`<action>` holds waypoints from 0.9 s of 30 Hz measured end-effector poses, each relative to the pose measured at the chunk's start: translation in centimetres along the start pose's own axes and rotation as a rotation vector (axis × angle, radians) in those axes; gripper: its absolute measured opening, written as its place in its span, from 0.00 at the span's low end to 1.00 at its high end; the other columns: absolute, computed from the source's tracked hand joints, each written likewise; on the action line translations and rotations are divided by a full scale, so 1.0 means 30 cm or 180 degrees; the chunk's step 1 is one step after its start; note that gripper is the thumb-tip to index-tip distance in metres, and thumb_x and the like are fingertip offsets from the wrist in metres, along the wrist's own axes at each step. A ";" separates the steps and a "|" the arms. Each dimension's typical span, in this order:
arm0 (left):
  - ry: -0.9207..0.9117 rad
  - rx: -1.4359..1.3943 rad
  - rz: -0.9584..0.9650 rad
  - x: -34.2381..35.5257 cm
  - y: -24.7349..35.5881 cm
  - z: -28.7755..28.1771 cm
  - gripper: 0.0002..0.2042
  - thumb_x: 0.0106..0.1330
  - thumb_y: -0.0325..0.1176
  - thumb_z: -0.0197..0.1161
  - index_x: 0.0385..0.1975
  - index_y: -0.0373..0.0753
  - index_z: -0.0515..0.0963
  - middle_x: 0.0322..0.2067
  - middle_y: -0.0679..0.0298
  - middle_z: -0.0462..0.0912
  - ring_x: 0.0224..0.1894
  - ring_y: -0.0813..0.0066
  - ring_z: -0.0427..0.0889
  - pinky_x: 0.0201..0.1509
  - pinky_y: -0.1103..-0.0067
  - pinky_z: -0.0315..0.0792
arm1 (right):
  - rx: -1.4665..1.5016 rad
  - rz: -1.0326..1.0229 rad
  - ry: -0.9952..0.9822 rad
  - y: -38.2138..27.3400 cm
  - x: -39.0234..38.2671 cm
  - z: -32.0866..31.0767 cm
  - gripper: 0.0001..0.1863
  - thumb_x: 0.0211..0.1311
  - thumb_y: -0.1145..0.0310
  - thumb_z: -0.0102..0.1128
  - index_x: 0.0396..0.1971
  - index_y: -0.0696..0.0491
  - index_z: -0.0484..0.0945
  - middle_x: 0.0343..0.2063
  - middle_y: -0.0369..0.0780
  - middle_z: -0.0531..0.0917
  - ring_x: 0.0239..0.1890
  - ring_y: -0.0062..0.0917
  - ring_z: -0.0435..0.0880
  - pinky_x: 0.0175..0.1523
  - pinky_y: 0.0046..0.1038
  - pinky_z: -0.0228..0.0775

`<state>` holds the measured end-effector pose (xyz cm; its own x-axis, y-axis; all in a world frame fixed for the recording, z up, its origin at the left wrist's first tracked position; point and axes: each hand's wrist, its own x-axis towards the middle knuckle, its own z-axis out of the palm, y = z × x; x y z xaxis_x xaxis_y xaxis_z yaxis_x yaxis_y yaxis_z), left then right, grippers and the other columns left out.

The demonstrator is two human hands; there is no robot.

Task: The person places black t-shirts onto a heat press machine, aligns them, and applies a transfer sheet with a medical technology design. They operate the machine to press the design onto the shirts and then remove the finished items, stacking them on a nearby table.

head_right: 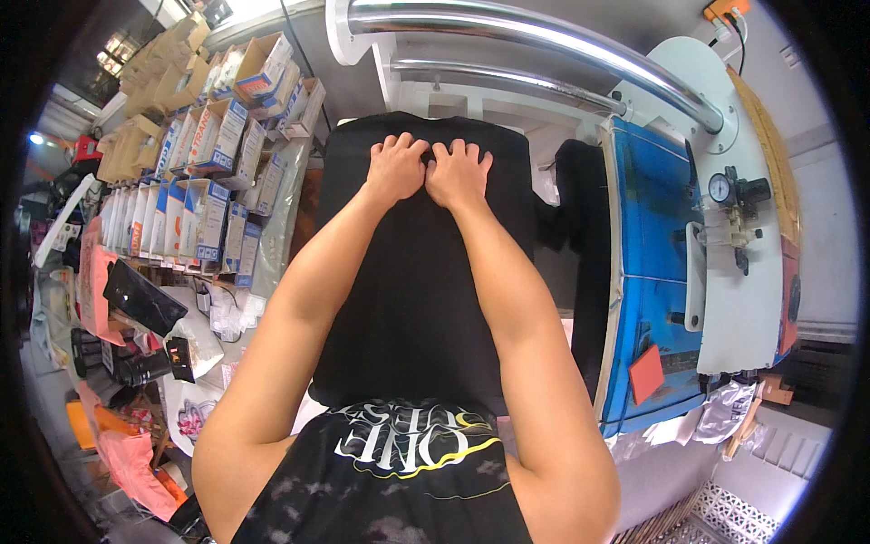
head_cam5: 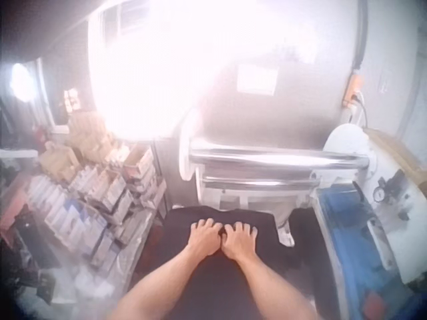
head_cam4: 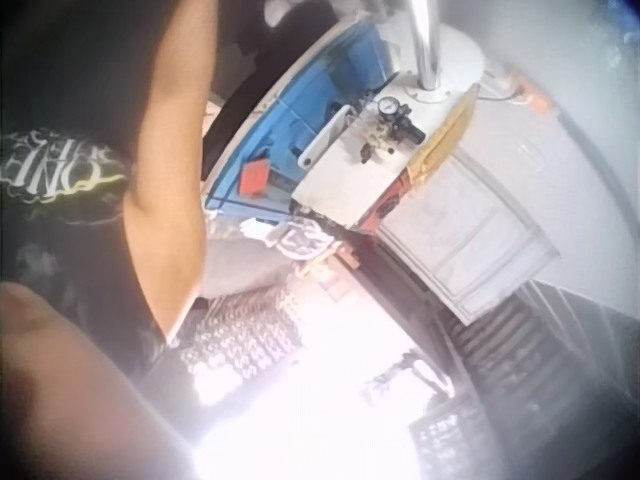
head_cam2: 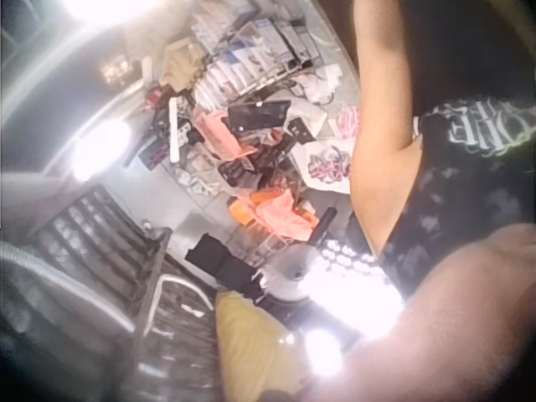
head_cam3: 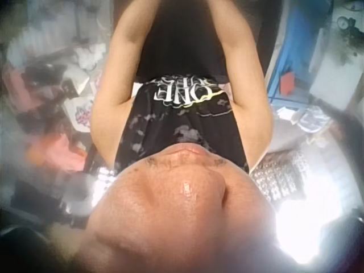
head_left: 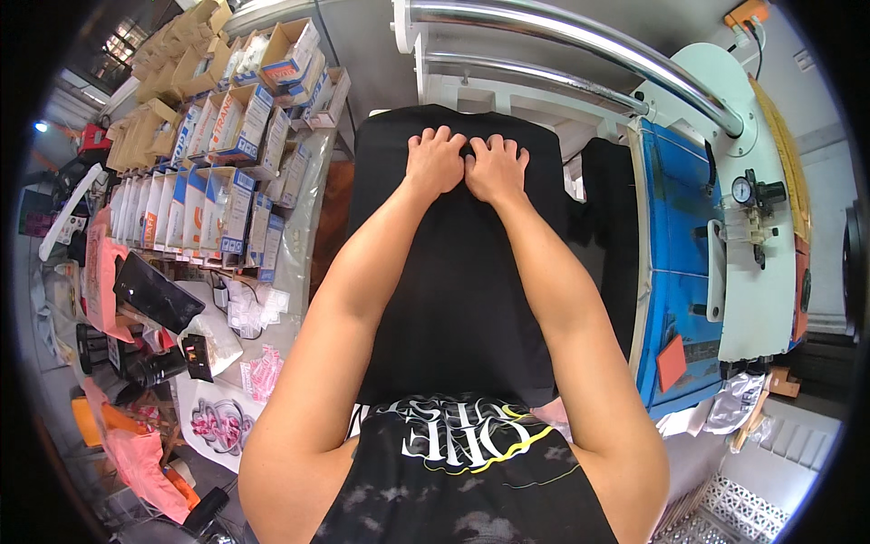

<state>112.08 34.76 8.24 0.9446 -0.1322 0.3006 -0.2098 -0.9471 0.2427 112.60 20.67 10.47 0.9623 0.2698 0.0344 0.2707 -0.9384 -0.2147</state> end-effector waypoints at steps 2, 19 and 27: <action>-0.0182 0.0215 -0.0148 0.018 -0.053 0.000 0.13 0.62 0.35 0.58 0.46 0.46 0.80 0.46 0.63 0.79 0.52 0.58 0.77 0.53 0.58 0.70 | -0.0231 0.0144 -0.0187 0.018 0.025 -0.039 0.23 0.68 0.53 0.47 0.59 0.47 0.74 0.59 0.43 0.73 0.65 0.42 0.66 0.70 0.60 0.46; -0.1888 -0.5780 -0.3586 -1.442 -0.304 -0.180 0.20 0.74 0.46 0.55 0.57 0.38 0.75 0.47 0.63 0.84 0.47 0.74 0.82 0.52 0.74 0.76 | 0.4942 0.3038 -0.0453 0.468 -1.393 0.082 0.25 0.76 0.55 0.46 0.58 0.62 0.71 0.56 0.46 0.78 0.58 0.31 0.77 0.64 0.32 0.68; -0.0765 -0.5688 -0.3088 -1.657 -0.449 -0.229 0.09 0.71 0.34 0.62 0.44 0.37 0.78 0.39 0.67 0.85 0.38 0.80 0.84 0.44 0.83 0.77 | 0.5170 0.2650 -0.0603 0.646 -1.492 0.038 0.10 0.70 0.64 0.59 0.43 0.54 0.80 0.38 0.37 0.85 0.41 0.23 0.83 0.48 0.29 0.76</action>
<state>66.23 56.08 -3.62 0.8519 -0.0360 -0.5224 0.4556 0.5429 0.7054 74.75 -9.35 3.66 0.7714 0.0241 -0.6359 -0.6198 0.2548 -0.7422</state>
